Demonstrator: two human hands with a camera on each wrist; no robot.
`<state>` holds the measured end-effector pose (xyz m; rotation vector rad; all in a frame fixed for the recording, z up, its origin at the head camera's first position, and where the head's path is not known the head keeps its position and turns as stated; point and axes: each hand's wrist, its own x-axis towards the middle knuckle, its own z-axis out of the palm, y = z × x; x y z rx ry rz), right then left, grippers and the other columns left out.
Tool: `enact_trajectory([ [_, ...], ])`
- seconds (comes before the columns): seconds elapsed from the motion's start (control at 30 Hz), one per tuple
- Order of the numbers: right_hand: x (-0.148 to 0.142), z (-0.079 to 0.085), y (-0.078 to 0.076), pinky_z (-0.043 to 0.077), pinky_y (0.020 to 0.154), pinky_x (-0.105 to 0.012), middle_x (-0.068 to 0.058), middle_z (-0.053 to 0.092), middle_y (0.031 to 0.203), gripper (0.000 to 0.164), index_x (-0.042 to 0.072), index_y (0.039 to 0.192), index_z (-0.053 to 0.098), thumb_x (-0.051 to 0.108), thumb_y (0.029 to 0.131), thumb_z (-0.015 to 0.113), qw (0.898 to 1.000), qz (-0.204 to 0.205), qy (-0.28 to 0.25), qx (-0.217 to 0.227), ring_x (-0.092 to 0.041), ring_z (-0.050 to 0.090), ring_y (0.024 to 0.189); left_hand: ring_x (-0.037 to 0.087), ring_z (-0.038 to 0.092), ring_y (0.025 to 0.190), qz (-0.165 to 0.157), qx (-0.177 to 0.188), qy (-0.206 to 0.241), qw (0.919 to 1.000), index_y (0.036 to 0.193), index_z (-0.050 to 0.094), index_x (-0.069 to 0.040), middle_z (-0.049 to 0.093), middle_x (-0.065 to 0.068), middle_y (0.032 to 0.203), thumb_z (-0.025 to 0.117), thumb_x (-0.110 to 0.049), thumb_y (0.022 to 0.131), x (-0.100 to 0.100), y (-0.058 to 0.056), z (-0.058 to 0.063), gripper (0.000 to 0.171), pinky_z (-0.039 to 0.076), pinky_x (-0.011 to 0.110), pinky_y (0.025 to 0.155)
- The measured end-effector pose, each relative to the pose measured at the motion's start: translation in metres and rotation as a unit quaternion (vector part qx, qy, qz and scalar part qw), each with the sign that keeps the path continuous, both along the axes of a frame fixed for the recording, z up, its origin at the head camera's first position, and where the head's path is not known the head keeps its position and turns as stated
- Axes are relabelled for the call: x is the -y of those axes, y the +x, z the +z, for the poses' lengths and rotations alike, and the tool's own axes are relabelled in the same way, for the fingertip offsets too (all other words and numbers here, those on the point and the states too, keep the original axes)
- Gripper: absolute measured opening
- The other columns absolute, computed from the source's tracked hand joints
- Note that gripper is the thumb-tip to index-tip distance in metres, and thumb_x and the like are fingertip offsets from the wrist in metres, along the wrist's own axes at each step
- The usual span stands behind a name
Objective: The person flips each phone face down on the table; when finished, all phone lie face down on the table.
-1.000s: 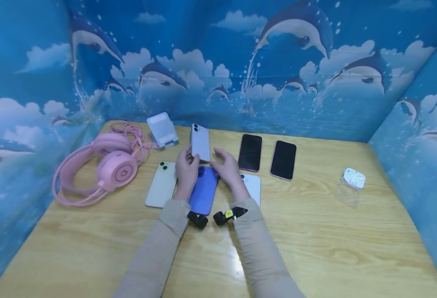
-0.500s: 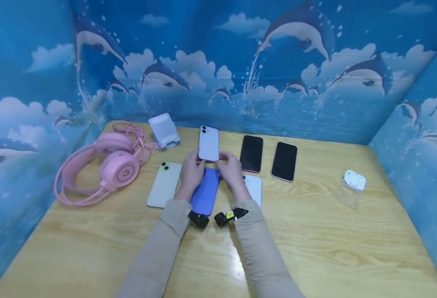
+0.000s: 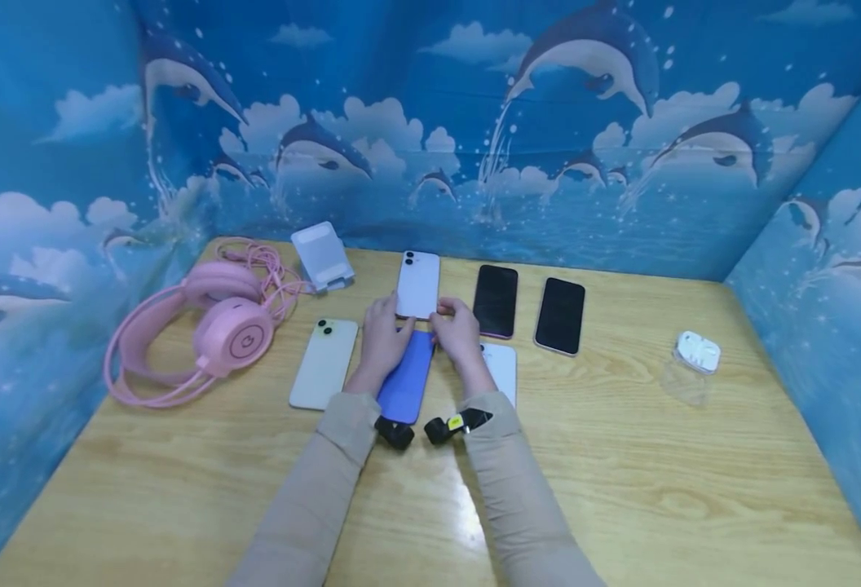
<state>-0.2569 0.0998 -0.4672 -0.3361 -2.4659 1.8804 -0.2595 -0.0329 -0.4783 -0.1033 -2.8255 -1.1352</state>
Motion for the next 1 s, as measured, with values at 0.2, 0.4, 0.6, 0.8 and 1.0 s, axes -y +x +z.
enact_trajectory([
  [0.2, -0.013, 0.014, 0.003, 0.053, 0.062, -0.025, -0.015, 0.054, 0.124, 0.049, 0.000, 0.138, 0.044, 0.010, 0.093, 0.059, 0.996, 0.060, -0.058, 0.040, -0.016, 0.059, 0.070, 0.031, 0.040, 0.126, 0.012, -0.008, 0.023, 0.9996, 0.142, 0.038, 0.002, 0.046, 0.019, 0.135, 0.061, -0.022, 0.093, -0.005, 0.001, 0.003, 0.060, 0.033, 0.041, 0.105],
  [0.4, -0.058, 0.046, 0.014, 0.052, 0.074, -0.033, -0.014, 0.053, 0.128, 0.054, 0.003, 0.144, 0.038, 0.020, 0.097, 0.057, 0.986, 0.154, -0.041, 0.044, -0.026, 0.060, 0.092, 0.028, 0.047, 0.116, 0.020, -0.011, 0.100, 0.9947, 0.139, 0.041, 0.003, 0.049, 0.017, 0.126, 0.058, -0.015, 0.092, -0.005, 0.004, 0.009, 0.054, 0.041, 0.038, 0.099],
  [0.6, -0.105, 0.060, 0.024, 0.052, 0.077, -0.041, -0.013, 0.051, 0.128, 0.051, 0.005, 0.143, 0.040, 0.019, 0.097, 0.055, 0.986, 0.143, 0.061, 0.061, -0.032, 0.058, 0.098, 0.023, 0.056, 0.101, 0.014, -0.036, 0.200, 0.9791, 0.131, 0.052, -0.001, 0.054, 0.012, 0.116, 0.053, -0.007, 0.092, -0.012, 0.011, 0.028, 0.040, 0.048, 0.033, 0.088],
  [0.8, -0.123, 0.049, 0.025, 0.052, 0.080, -0.041, -0.014, 0.050, 0.130, 0.050, 0.005, 0.143, 0.040, 0.022, 0.098, 0.053, 0.983, 0.136, 0.098, 0.079, -0.030, 0.061, 0.096, 0.022, 0.061, 0.094, 0.008, -0.053, 0.279, 0.9588, 0.121, 0.063, -0.004, 0.064, 0.011, 0.104, 0.055, -0.007, 0.094, -0.049, 0.002, 0.031, 0.029, 0.053, 0.028, 0.081],
  [1.0, -0.123, 0.038, 0.025, 0.054, 0.069, -0.031, -0.016, 0.047, 0.134, 0.054, 0.002, 0.144, 0.037, 0.021, 0.097, 0.055, 0.978, 0.128, 0.141, 0.081, -0.023, 0.062, 0.088, 0.019, 0.061, 0.090, -0.024, -0.007, 0.246, 0.9691, 0.118, 0.064, -0.001, 0.064, 0.010, 0.100, 0.058, -0.003, 0.090, -0.077, -0.001, 0.012, 0.030, 0.051, 0.024, 0.079],
])
